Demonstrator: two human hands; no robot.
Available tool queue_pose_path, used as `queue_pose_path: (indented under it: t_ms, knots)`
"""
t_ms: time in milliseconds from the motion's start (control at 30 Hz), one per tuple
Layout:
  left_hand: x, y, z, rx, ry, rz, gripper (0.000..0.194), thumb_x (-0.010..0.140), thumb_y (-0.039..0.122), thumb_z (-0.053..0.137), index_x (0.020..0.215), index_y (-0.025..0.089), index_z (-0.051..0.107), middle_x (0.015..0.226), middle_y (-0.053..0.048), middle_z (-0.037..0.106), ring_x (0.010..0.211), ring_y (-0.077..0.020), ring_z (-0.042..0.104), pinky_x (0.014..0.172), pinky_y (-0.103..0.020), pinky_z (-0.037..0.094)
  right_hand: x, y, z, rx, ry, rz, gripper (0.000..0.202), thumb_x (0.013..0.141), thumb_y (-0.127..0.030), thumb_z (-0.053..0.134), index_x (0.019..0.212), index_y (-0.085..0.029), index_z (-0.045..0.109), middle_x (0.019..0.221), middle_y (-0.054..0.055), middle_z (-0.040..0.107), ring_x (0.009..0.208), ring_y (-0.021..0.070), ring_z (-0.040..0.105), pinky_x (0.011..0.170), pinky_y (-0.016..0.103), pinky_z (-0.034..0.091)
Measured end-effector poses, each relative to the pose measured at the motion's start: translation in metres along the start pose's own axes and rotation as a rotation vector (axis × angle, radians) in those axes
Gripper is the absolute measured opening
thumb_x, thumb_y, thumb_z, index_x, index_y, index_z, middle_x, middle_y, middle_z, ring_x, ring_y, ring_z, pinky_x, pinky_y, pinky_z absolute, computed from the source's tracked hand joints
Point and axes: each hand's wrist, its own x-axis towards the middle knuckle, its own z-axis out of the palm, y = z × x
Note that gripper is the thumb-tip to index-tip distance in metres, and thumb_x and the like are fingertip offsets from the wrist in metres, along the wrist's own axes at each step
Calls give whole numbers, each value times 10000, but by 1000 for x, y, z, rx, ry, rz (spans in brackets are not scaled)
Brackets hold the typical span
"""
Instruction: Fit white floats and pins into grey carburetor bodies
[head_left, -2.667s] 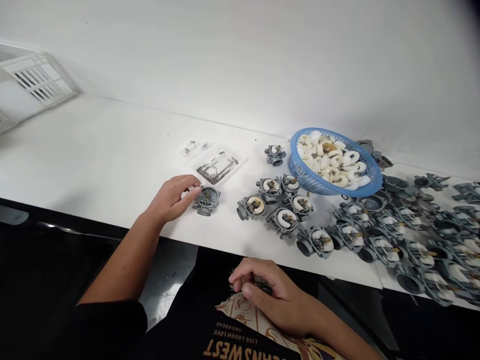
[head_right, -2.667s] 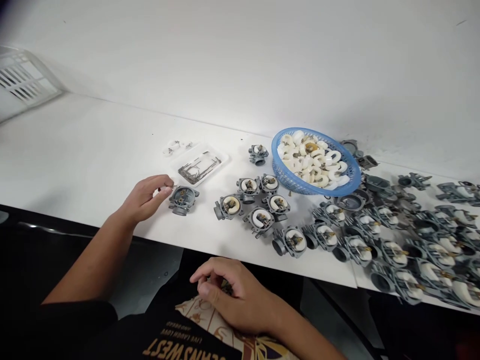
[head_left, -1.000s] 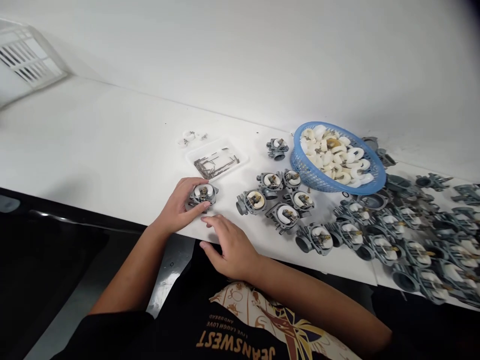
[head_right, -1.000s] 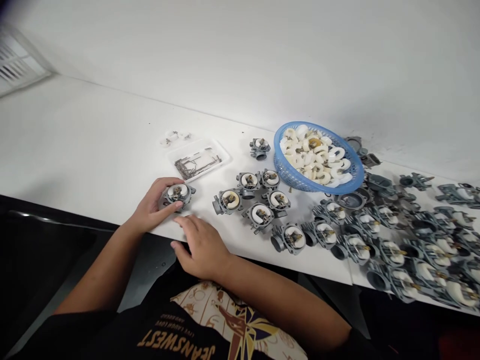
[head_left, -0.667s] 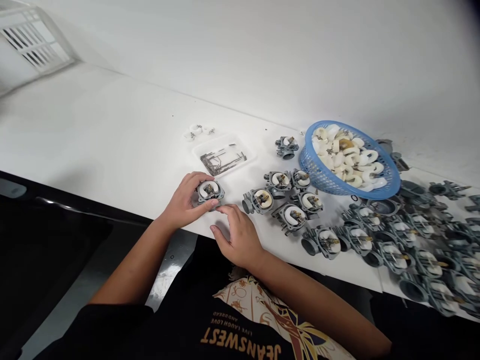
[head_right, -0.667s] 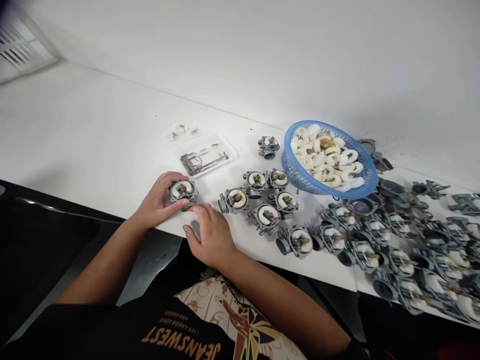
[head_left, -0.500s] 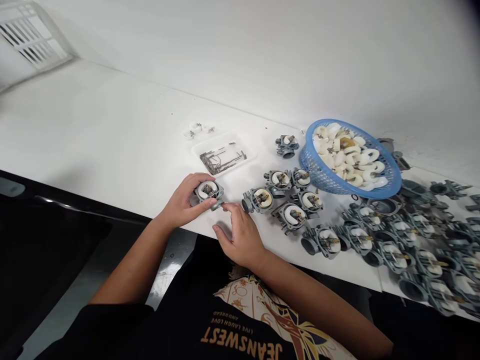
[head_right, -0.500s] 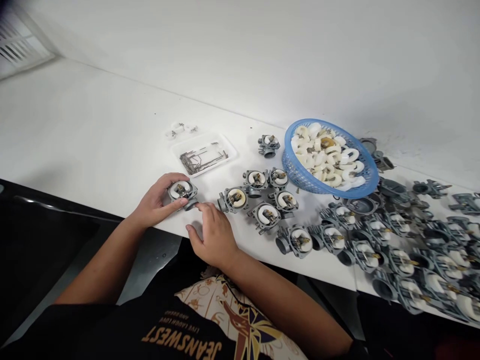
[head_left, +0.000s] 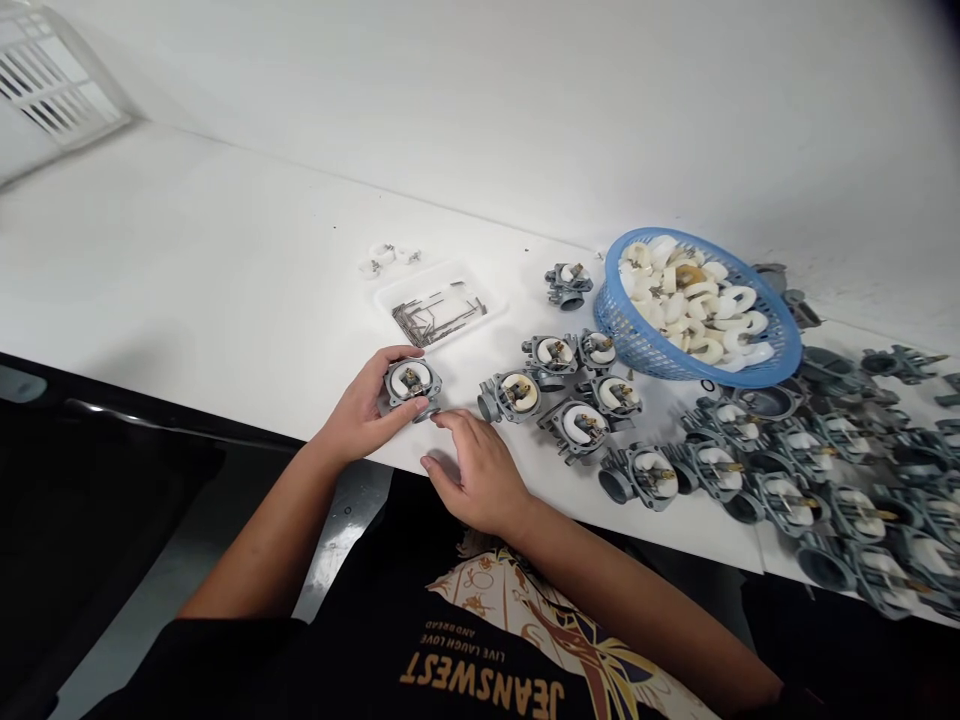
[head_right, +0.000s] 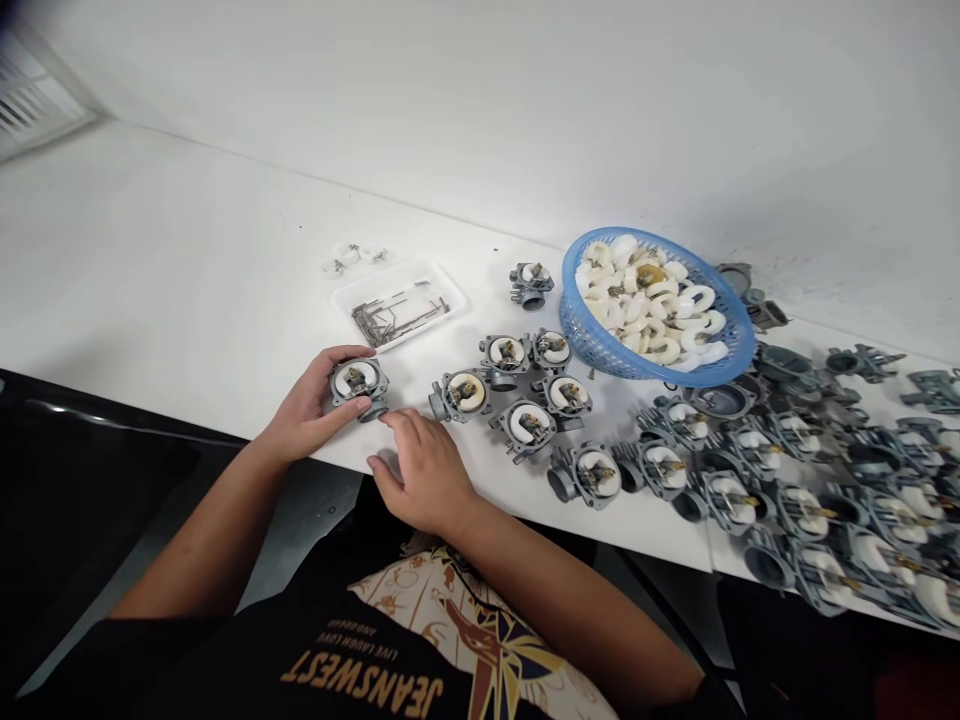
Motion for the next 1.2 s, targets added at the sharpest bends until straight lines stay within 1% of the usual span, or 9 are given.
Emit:
queue_pose_path:
  t_ms: [100,300,467,600,700,800,967,1067,1200]
  knots:
    - [-2,2,3,89,97,46,526,876,419,730,1326,210,554,1388,-129,588,1304,-306,559,1122,-465,436,-3,1,-3,3,-24,-20,414,954,-283,585,1333,-137,506,1260,150,630,1159,293,595,992,457,488]
    - [0,3,5,122,151,104,478,858,413,743,1270,211,608,1391,-129,606,1335,-305,554,1162,-483,415,-8,-14,-28,87,-164,-314,273,1001,-279,545,1256,-193,593,1212,102,688,1079,229,651,917,392,518]
    - [-1,0,4,116,141,58,515,835,420,751,1263,221,546,1414,-130,579,1304,-310,570,1096,-477,457,-1,-47,-96,50,-153,-331,203,1008,-293,571,1197,-239,621,1098,49,731,1016,223,684,881,400,547]
    - [-3,2,3,84,140,50,470,842,407,743,1219,226,530,1410,-133,568,1302,-312,563,1091,-490,447,17,-62,-165,-161,-33,-158,269,1038,-357,556,1289,-267,595,1150,59,704,1004,231,685,888,413,549]
    - [-3,4,1,62,103,87,426,867,393,722,1217,220,550,1422,-149,552,1360,-323,514,1143,-519,397,52,-59,-192,-344,-38,-11,381,1020,-460,562,1316,-222,584,1148,82,680,934,230,673,817,391,533]
    - [-2,3,0,46,73,116,404,887,382,710,1228,219,568,1457,-155,526,1400,-327,472,1179,-538,357,106,-43,-183,-498,-245,123,441,1011,-483,565,1349,-201,563,1169,85,679,892,226,665,783,363,502]
    - [-1,-3,-1,-62,30,99,391,904,362,705,1248,231,573,1479,-149,514,1424,-315,456,1194,-533,356,187,-3,-125,-675,-581,110,372,1018,-378,555,1345,-204,584,1230,99,687,989,259,663,760,325,455]
    - [-2,-4,-1,-114,21,85,398,908,358,703,1262,228,577,1484,-155,506,1424,-316,457,1187,-531,380,211,13,-97,-756,-652,95,389,994,-294,581,1371,-199,580,1291,124,667,1095,291,641,765,325,448]
    - [-1,-5,-1,-221,2,45,420,916,370,692,1287,221,565,1456,-162,531,1398,-316,492,1152,-508,448,224,21,-81,-791,-705,29,426,957,-195,610,1378,-254,592,1375,99,620,1141,283,624,771,313,437]
